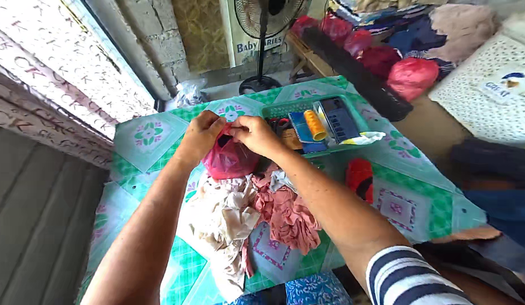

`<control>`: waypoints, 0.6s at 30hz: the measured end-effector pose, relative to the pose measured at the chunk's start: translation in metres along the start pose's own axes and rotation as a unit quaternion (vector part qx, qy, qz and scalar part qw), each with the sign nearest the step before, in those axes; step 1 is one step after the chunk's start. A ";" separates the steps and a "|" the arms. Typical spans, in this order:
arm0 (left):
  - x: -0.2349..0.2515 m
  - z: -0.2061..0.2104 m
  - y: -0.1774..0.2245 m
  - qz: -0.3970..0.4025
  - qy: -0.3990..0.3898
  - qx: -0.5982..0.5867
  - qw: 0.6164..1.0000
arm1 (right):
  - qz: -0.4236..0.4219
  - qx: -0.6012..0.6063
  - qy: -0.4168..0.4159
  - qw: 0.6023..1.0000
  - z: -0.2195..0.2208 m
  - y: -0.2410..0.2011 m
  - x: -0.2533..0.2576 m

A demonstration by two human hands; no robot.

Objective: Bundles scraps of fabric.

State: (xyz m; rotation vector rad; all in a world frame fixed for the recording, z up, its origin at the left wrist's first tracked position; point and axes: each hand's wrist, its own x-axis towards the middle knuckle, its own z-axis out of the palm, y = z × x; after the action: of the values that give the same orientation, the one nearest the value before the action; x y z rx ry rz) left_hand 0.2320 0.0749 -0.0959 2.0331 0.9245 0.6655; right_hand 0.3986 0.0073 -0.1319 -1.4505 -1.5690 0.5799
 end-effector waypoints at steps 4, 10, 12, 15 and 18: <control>-0.001 0.002 -0.002 0.013 -0.007 0.032 0.999 | 0.017 -0.095 0.020 0.995 -0.002 -0.011 -0.004; 0.003 0.003 -0.005 -0.009 0.015 0.031 0.999 | 0.041 -0.178 -0.028 0.983 -0.002 -0.020 -0.009; 0.010 0.000 -0.013 -0.028 0.032 0.056 0.998 | 0.049 -0.188 -0.062 0.979 -0.005 -0.019 -0.014; 0.017 -0.003 -0.034 -0.082 0.057 0.034 0.994 | 0.045 -0.218 -0.093 0.971 -0.008 -0.012 -0.028; 0.017 0.001 -0.058 -0.141 0.080 -0.025 0.986 | 0.022 -0.271 -0.083 0.959 -0.006 0.006 -0.046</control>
State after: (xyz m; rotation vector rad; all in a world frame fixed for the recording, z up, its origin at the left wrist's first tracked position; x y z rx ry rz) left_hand 0.2210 0.1126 -0.1424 1.7782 1.2479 0.6951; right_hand 0.4025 -0.0367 -0.1472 -1.8818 -1.9303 0.3099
